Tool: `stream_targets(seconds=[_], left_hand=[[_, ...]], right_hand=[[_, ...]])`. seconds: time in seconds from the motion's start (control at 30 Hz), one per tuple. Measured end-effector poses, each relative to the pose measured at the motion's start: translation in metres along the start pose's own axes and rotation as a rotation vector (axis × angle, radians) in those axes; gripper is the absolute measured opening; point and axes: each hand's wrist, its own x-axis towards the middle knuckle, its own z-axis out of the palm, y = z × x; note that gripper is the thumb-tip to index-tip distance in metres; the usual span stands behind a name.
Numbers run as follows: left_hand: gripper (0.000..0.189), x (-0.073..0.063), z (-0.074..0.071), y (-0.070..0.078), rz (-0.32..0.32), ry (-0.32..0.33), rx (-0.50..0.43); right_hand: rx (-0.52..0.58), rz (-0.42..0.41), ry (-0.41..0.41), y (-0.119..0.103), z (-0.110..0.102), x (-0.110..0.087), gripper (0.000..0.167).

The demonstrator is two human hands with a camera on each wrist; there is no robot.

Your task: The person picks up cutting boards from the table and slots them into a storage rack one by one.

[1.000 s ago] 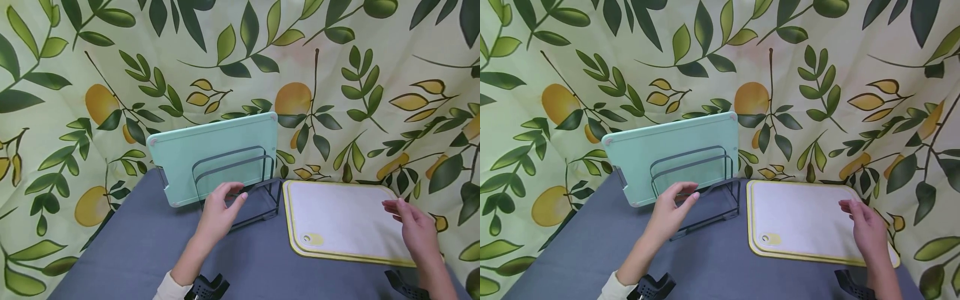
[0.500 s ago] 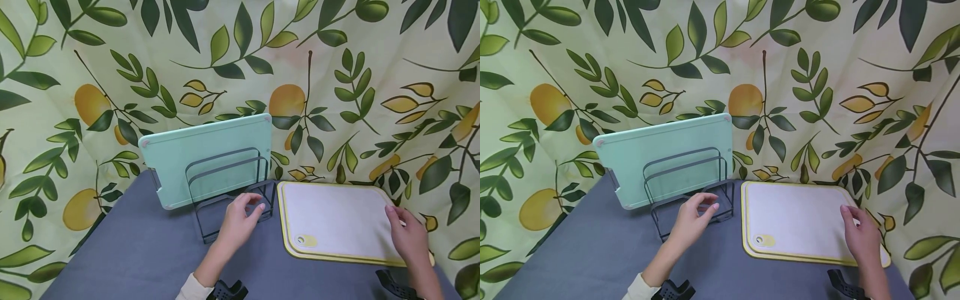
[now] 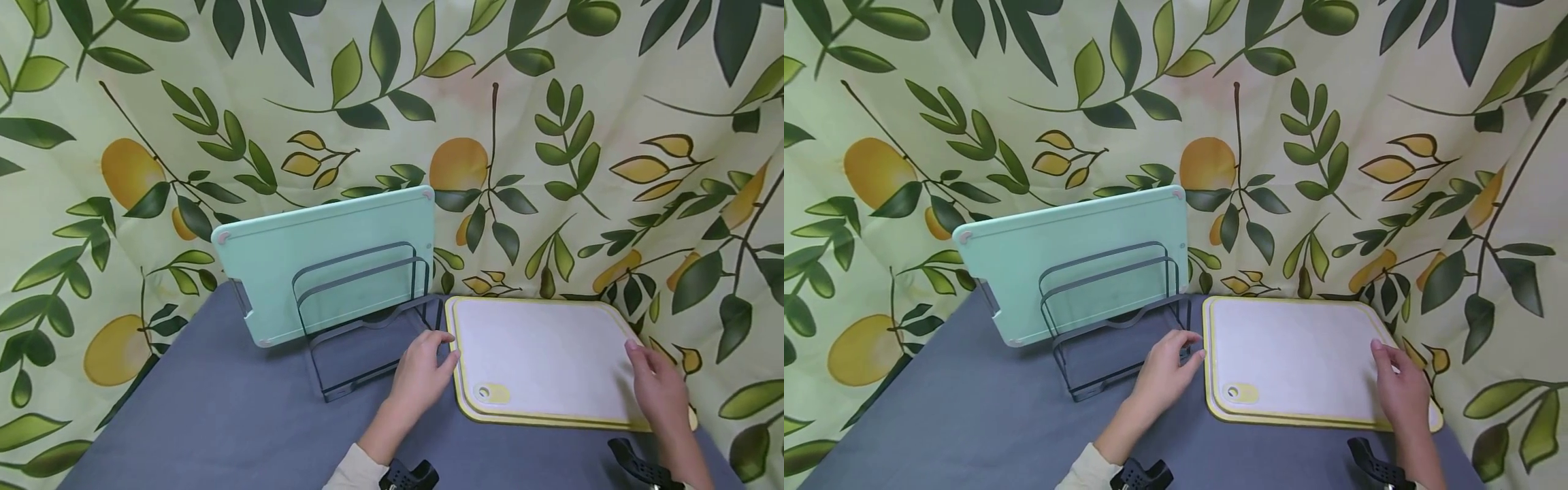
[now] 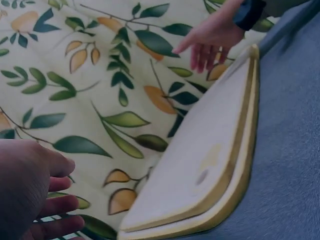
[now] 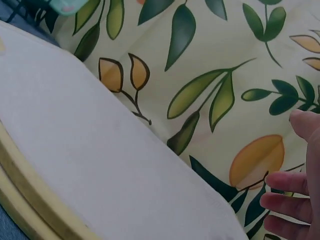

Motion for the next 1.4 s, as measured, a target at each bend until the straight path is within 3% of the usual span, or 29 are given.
stream_targets(seconds=[0.2,0.4,0.5,0.67,1.0,1.17,1.4], left_hand=[[0.024,0.007,0.022,-0.006,-0.040,-0.019,-0.006],[0.022,0.012,0.038,-0.011,-0.033,-0.044,0.017],[0.021,0.014,0.044,-0.011,-0.051,-0.043,-0.030],[0.022,0.018,0.055,-0.008,-0.089,-0.066,-0.120],[0.019,0.022,0.075,-0.013,-0.123,-0.030,-0.126],[0.019,0.025,0.085,-0.014,-0.135,0.011,-0.150],[0.021,0.014,0.106,-0.014,-0.167,-0.013,-0.194]], right_hand=[[-0.017,0.066,-0.023,0.006,-0.005,0.002,0.070],[-0.084,0.066,-0.020,0.017,-0.006,0.006,0.070],[-0.107,0.080,-0.010,0.021,-0.003,0.008,0.071],[-0.076,0.105,0.032,0.025,0.004,0.009,0.072],[-0.060,0.098,0.189,0.030,0.011,0.003,0.068],[-0.093,0.153,0.196,0.036,0.012,0.004,0.077],[-0.148,0.135,0.209,0.042,0.015,0.005,0.072]])
